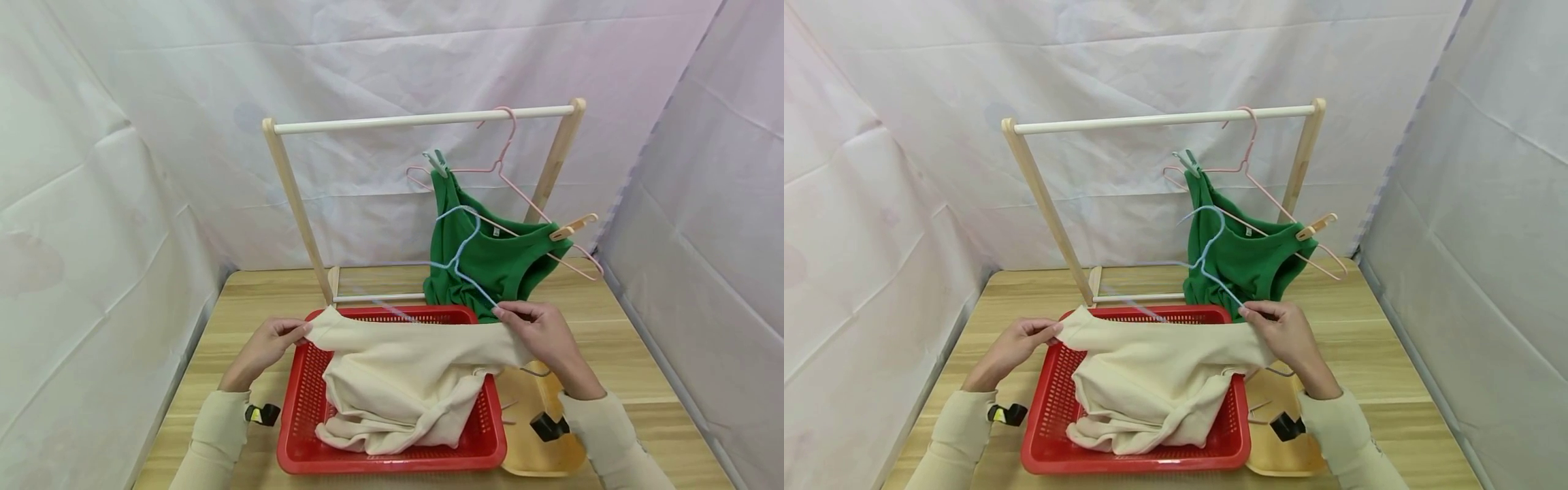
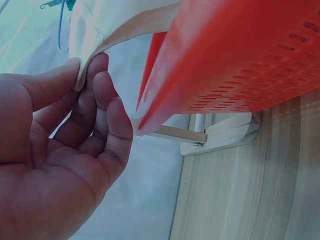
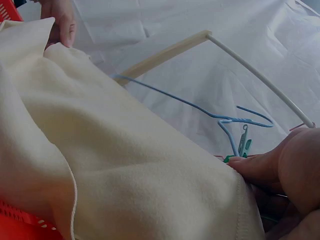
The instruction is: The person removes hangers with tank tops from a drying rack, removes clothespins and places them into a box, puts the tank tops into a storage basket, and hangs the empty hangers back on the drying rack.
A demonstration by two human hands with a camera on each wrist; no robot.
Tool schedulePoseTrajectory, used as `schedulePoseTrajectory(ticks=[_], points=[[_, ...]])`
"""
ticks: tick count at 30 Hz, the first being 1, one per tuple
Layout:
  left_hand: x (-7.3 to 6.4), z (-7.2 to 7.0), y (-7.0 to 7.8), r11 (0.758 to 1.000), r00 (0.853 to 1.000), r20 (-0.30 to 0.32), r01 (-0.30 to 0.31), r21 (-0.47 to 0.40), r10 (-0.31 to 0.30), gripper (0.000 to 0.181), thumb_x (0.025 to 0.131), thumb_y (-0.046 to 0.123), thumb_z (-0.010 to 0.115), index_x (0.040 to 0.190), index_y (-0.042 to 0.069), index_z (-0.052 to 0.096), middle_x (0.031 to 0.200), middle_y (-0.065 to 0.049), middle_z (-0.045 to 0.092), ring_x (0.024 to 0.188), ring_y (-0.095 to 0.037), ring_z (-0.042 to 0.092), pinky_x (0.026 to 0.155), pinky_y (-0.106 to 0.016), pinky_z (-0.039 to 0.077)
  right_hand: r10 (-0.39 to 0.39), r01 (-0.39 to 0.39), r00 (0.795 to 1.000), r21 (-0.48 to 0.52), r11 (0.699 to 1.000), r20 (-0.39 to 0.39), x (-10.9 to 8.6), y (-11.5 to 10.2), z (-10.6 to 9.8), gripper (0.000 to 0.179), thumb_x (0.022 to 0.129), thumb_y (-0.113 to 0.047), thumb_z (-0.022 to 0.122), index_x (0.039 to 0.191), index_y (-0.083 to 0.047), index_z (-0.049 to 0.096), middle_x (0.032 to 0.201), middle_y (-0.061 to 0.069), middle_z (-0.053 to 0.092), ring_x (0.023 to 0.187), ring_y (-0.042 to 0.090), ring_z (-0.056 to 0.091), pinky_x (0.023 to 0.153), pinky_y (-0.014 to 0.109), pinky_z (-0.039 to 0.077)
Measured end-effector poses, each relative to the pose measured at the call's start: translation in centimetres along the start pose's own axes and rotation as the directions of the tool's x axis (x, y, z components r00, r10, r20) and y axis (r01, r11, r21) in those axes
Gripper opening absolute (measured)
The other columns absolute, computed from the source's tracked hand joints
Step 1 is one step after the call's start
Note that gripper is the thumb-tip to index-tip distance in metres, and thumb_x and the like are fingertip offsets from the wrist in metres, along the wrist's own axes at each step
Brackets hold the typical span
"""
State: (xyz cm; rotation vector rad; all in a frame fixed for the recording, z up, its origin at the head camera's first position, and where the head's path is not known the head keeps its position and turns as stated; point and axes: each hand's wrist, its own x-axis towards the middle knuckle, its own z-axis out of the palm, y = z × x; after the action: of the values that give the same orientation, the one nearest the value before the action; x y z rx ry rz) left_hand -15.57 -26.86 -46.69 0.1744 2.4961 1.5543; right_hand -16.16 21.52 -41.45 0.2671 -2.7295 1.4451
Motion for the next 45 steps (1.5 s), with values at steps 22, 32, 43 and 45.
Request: schedulePoseTrajectory(ticks=[22, 32, 43, 45], points=[[-0.7, 0.3, 0.6, 0.998, 0.998, 0.064, -0.003, 0.068, -0.001, 0.022, 0.099, 0.022, 0.062, 0.106, 0.006, 0.075, 0.093, -0.008, 0.069, 0.088, -0.02, 0.063, 0.08, -0.03, 0.054, -0.032, -0.237, 0.948, 0.772, 0.59, 0.316, 1.1, -1.2, 2.4, 0.024, 0.1, -0.005, 0.056, 0.099, -0.016, 0.077, 0.092, -0.002, 0.076, 0.087, 0.01, 0.073, 0.084, 0.026, 0.057], [-0.8, 0.1, 0.7, 0.997, 0.989, 0.151, -0.007, 0.075, -0.005, 0.022, 0.099, 0.026, 0.062, 0.103, 0.009, 0.076, 0.092, -0.014, 0.069, 0.086, -0.023, 0.061, 0.078, -0.031, 0.052, -0.313, -0.147, 0.892, 0.863, 0.483, 0.327, 1.1, -2.0, 3.1, 0.032, 0.1, 0.007, 0.049, 0.106, -0.011, 0.075, 0.098, 0.002, 0.076, 0.09, 0.013, 0.074, 0.088, 0.027, 0.056], [-1.0, 0.1, 0.7, 0.995, 0.975, 0.223, -0.029, 0.095, 0.007, 0.021, 0.099, 0.028, 0.061, 0.102, 0.014, 0.077, 0.092, -0.006, 0.071, 0.088, -0.027, 0.063, 0.079, -0.034, 0.054, -0.292, -0.155, 0.89, 0.835, 0.529, 0.351, 1.7, -3.8, 3.4, 0.028, 0.1, 0.001, 0.052, 0.106, -0.013, 0.075, 0.101, 0.002, 0.076, 0.084, 0.012, 0.074, 0.082, 0.028, 0.058], [-1.0, 0.1, 0.7, 0.995, 0.97, 0.241, -0.036, 0.088, 0.014, 0.02, 0.099, 0.027, 0.061, 0.103, 0.014, 0.076, 0.092, -0.006, 0.072, 0.089, -0.029, 0.065, 0.08, -0.033, 0.055, -0.289, -0.157, 0.894, 0.845, 0.511, 0.341, 1.8, -4.2, 3.5, 0.027, 0.1, 0.001, 0.052, 0.106, -0.013, 0.075, 0.101, 0.002, 0.076, 0.084, 0.013, 0.074, 0.081, 0.028, 0.058]])
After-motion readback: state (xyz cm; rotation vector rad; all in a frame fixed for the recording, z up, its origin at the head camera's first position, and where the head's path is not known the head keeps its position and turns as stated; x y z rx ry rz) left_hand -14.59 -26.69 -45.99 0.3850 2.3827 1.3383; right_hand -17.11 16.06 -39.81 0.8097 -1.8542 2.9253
